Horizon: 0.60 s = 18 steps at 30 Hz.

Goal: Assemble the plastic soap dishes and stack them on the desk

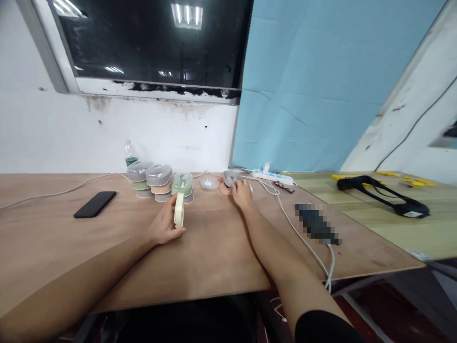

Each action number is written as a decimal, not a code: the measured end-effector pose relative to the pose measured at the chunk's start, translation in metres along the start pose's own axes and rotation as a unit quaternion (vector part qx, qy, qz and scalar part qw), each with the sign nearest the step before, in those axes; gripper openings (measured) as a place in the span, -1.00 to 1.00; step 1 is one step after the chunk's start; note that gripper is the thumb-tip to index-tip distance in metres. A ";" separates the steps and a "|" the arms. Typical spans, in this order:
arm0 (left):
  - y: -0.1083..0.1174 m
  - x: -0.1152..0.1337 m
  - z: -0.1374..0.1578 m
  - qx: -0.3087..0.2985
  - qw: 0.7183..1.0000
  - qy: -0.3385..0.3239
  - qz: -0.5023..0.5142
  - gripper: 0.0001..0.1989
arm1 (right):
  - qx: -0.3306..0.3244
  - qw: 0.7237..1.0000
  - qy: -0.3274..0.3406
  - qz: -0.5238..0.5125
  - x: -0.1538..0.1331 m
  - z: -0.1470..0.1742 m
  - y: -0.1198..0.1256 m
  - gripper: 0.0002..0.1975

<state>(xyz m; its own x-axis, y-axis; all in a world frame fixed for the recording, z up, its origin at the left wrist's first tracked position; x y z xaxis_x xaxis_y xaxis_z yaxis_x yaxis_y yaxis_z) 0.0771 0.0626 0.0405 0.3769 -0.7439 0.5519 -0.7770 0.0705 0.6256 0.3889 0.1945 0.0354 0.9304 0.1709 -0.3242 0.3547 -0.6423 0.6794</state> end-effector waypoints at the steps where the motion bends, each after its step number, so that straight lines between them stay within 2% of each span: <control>1: 0.001 -0.001 0.000 0.000 1.000 0.010 0.000 0.05 | -0.014 1.000 0.009 0.006 0.000 0.000 -0.004 -0.73; 9: 0.000 -0.004 -0.001 -0.007 1.000 0.022 0.005 0.04 | -0.065 0.997 0.042 -0.002 -0.003 0.000 -0.018 -0.73; 16: 0.000 -0.004 0.000 -0.013 1.000 0.021 0.002 0.01 | -0.065 0.997 0.030 -0.003 -0.012 0.003 -0.013 -0.73; 18: 0.000 -0.004 -0.001 -0.014 1.000 0.017 0.003 0.00 | -0.048 0.998 0.025 -0.010 -0.016 0.003 -0.006 -0.71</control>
<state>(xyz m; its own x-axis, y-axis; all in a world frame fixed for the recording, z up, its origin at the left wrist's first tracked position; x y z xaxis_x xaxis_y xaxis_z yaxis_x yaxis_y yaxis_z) 0.0760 0.0662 0.0382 0.3897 -0.7198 0.5745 -0.7653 0.0939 0.6367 0.3718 0.1933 0.0345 0.9257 0.2212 -0.3069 0.3781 -0.5643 0.7339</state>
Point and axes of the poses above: each hand's wrist, its own z-axis away from the middle knuckle, its own y-axis out of the back of the hand, x = y × z, the point moved 9 cm from there along -z, towards the middle knuckle, and after that the axes turned 2 degrees about -x, right-handed, at the moved point
